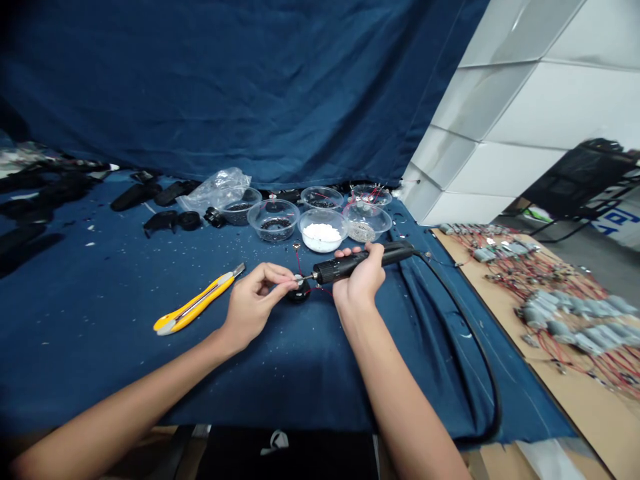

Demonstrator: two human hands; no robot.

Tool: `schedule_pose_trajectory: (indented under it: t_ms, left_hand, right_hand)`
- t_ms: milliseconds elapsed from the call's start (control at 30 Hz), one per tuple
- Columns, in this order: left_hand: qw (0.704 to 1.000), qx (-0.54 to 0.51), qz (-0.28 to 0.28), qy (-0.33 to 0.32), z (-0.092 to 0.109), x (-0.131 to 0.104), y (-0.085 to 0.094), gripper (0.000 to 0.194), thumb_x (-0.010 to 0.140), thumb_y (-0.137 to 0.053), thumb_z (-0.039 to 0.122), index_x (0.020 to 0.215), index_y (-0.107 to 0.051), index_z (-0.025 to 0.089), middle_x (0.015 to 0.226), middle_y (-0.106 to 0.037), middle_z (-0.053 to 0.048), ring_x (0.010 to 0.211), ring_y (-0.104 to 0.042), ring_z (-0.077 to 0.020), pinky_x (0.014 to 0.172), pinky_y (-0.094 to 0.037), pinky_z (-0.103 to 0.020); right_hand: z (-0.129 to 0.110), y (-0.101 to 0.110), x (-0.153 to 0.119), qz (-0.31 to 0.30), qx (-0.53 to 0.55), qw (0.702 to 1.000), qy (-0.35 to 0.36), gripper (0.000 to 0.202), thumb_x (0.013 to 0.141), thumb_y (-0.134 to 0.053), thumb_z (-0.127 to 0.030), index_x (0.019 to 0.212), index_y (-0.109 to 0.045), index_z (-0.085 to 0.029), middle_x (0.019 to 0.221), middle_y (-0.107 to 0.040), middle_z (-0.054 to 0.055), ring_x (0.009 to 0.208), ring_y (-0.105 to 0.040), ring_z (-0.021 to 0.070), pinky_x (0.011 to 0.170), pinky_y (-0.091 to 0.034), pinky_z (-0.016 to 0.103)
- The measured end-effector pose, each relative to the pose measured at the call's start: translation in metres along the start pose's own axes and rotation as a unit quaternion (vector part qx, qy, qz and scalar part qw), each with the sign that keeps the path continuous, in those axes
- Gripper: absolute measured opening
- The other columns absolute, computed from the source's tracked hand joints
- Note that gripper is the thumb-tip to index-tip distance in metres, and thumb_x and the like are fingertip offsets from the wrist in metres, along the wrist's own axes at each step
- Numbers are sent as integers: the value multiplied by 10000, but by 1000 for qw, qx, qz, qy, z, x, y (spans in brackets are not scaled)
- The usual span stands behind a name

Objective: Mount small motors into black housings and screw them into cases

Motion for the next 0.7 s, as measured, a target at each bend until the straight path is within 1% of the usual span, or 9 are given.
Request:
schedule_pose_trajectory:
  t_ms: [67,133,267,333,433,500,600,700]
  left_hand:
    - [1000,0,17,13,-2,-3,-2,155,856,-653,271,774,-573,167,880,-670,-38,836,-651,-149,760,-516,-288]
    - [1000,4,18,9,-1,-5,-3,143,859,-648,278,793,-582,170,908,-674,-53,873,-651,-165,801,-522,-314]
    - [999,4,-28,-20,2,-7,-3,83,895,-590,243,902,-623,167,979,-676,-77,939,-645,-176,859,-520,-340]
    - [999,30,-28,-24,1,-6,-1,81,901,-577,228,924,-627,169,959,-672,-70,908,-641,-167,834,-518,-325]
    - [996,79,11,-37,2,-4,4,52,882,-605,221,900,-621,175,898,-653,-47,843,-621,-153,778,-505,-296]
    - [992,107,25,-61,6,-4,3,29,873,-615,202,881,-619,175,873,-641,-33,820,-606,-142,763,-493,-281]
    - [985,141,18,-99,13,-5,-1,16,875,-599,157,872,-607,170,850,-631,-19,792,-594,-124,741,-477,-259]
    - [979,164,6,-117,15,-6,-3,39,881,-575,134,875,-586,171,841,-619,-15,772,-585,-118,730,-471,-251]
  right_hand:
    - [2,2,2,10,4,1000,-7,154,818,-471,-130,693,-398,-182,582,-415,-66,461,-438,61,413,-454,165]
    - [3,4,3,17,7,1000,-14,161,821,-469,-121,694,-392,-183,584,-411,-67,458,-435,58,411,-450,157]
    - [3,6,4,22,8,999,-28,173,832,-471,-123,701,-380,-188,583,-405,-73,454,-428,53,416,-452,143]
    - [3,7,4,23,7,999,-28,168,834,-477,-127,709,-383,-188,589,-409,-72,461,-437,55,421,-457,144]
    - [2,8,4,23,6,999,-22,158,833,-475,-136,714,-387,-188,595,-414,-70,470,-448,60,430,-469,157]
    - [2,8,4,20,10,1000,-16,150,829,-471,-130,714,-393,-186,595,-416,-68,472,-447,61,430,-469,164]
    - [2,10,5,21,16,1000,-4,141,824,-473,-123,717,-402,-181,594,-415,-68,466,-438,58,418,-454,160]
    - [4,12,7,28,10,1000,-3,149,833,-472,-133,716,-395,-184,595,-409,-71,461,-433,57,406,-441,155]
Point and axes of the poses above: each hand's wrist, its own x-axis towards the middle knuckle, its own y-axis out of the back of the hand, z = x × y, the point moved 5 cm from there along x, towards the middle knuckle
